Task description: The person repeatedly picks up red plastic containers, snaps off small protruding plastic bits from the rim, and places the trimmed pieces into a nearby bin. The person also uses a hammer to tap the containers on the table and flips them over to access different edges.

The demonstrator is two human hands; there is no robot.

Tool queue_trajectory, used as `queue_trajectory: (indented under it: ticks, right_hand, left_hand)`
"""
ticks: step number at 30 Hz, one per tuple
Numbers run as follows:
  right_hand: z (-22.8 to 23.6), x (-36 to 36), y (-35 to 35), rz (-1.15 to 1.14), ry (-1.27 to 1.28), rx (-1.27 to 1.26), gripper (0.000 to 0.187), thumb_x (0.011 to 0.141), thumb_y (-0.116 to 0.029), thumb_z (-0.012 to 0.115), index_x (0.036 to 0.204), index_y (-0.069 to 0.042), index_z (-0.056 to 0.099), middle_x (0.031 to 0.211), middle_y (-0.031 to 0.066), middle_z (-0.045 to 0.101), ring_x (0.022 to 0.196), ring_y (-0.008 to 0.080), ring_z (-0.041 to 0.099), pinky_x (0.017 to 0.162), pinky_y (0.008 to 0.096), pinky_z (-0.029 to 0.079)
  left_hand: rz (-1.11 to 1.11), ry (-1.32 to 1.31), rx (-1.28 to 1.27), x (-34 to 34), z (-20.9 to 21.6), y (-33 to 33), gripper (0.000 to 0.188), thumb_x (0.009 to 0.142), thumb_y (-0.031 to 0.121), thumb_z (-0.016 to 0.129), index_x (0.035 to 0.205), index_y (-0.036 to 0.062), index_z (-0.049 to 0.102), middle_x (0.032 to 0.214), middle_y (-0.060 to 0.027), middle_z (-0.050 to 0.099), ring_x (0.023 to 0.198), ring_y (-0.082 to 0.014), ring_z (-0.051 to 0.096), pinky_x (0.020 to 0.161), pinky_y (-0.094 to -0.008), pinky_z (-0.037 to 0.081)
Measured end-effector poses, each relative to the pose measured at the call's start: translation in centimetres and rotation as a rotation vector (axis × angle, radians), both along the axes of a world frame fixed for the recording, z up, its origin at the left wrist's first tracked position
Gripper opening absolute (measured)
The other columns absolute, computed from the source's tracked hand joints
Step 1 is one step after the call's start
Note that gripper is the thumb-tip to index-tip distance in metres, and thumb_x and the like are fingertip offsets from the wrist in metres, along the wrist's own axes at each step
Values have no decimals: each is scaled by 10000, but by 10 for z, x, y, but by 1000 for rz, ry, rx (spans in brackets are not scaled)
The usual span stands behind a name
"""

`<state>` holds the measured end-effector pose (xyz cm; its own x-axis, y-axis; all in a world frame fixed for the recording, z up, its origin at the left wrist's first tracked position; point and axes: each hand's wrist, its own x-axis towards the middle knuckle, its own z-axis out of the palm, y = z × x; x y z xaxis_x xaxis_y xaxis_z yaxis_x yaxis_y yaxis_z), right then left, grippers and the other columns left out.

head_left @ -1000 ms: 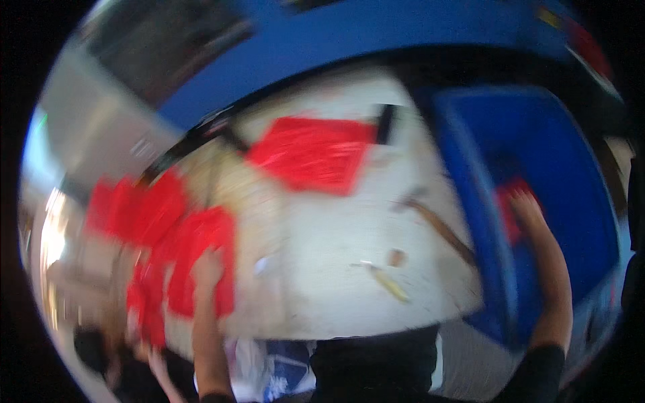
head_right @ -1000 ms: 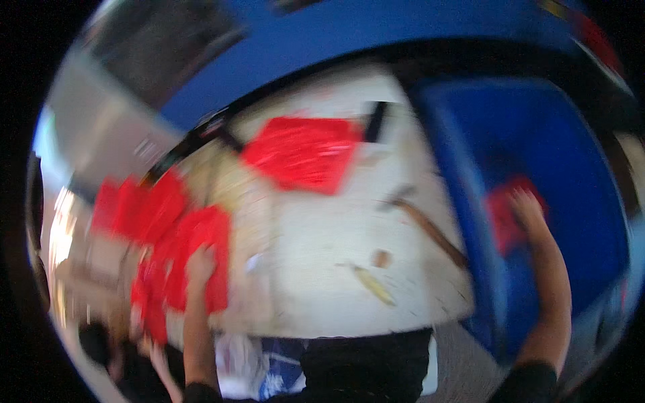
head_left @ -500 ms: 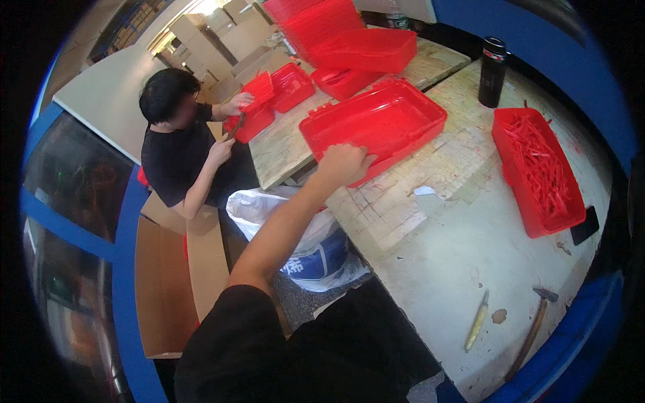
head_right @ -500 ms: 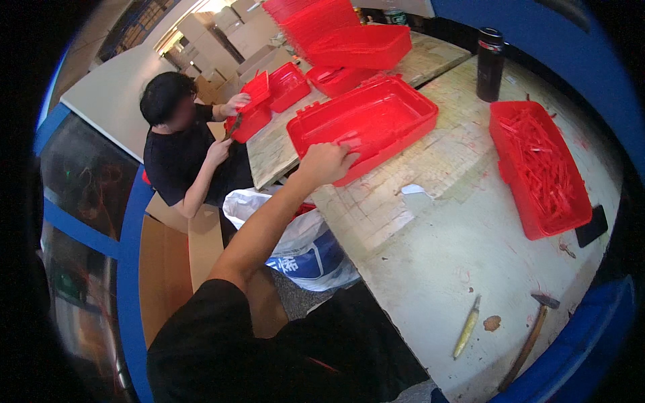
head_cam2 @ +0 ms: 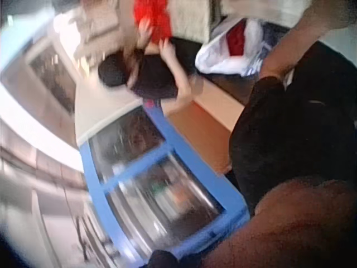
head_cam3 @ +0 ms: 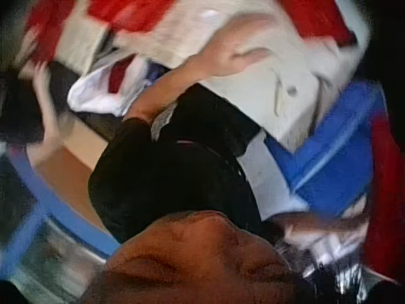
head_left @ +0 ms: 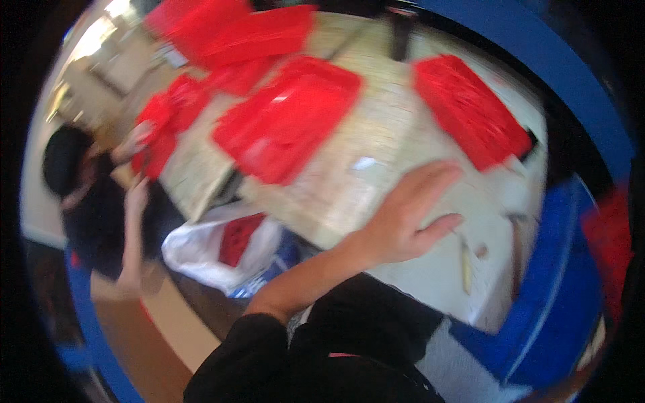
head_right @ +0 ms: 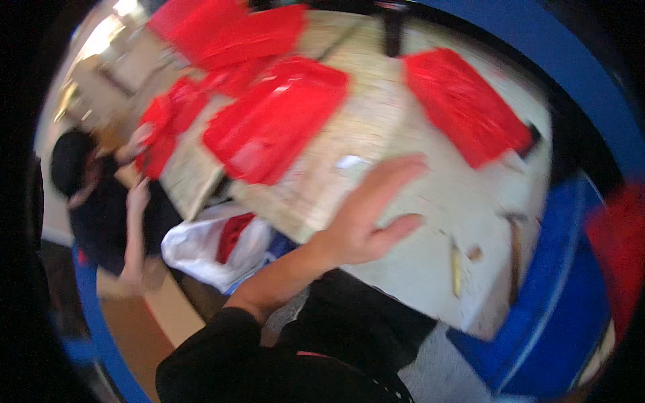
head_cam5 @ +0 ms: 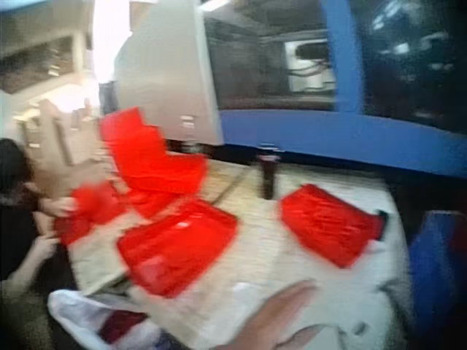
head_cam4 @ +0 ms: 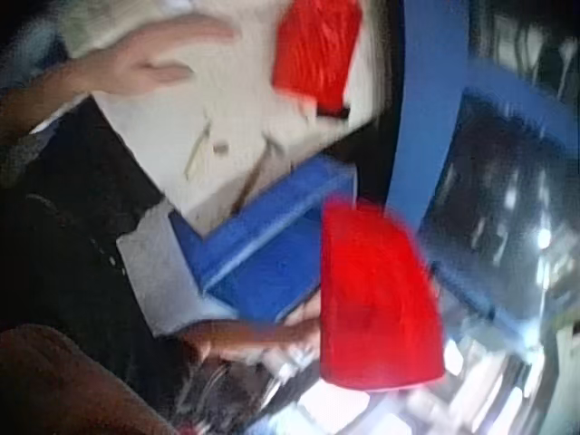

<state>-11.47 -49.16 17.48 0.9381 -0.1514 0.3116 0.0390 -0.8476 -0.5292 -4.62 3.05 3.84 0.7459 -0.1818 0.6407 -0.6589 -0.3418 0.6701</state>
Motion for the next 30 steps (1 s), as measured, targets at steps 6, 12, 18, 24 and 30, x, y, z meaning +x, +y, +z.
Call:
queue_trajectory:
  ticks: [6, 12, 18, 24, 30]
  right_hand:
    - [-118, 37, 182, 232, 386, 364, 350, 883, -148, 703, 1196, -1, 652, 1186, 166, 668, 986, 262, 653, 863, 399, 534]
    - [-220, 29, 287, 419, 747, 347, 328, 900, -208, 684, 1182, -42, 667, 1150, 154, 686, 942, 270, 678, 820, 387, 544]
    - [-221, 5, 217, 120, 168, 180, 227, 881, -202, 712, 1039, -40, 690, 1018, 169, 684, 841, 322, 676, 742, 406, 552]
    - [-256, -6, 220, 135, 240, -141, 414, 813, -58, 665, 1213, -25, 563, 1114, 197, 579, 1022, 414, 590, 825, 475, 525]
    - [-254, -23, 177, -110, 398, -323, 446, 816, -70, 675, 1240, -15, 545, 1123, 202, 559, 1024, 383, 597, 843, 466, 529]
  left_hand:
    - [-25, -180, 459, -67, 40, 17, 645, 846, 390, 756, 1310, -21, 576, 1249, -251, 622, 1166, -389, 613, 1047, -471, 446]
    - [142, 286, 871, -95, -26, 48, 320, 869, 212, 715, 1106, 11, 640, 847, -158, 703, 719, -307, 697, 656, -405, 552]
    - [113, 292, 916, -99, -76, 54, 150, 863, 151, 668, 947, 39, 616, 694, -131, 648, 619, -304, 667, 569, -415, 535]
    - [-5, 167, 943, -102, -83, 60, 237, 819, 139, 671, 1017, 11, 644, 744, -117, 679, 631, -254, 680, 572, -366, 543]
    - [-359, 354, 1300, -87, -46, 108, 311, 837, 231, 679, 1104, 72, 666, 1003, -115, 716, 901, -290, 708, 819, -416, 561]
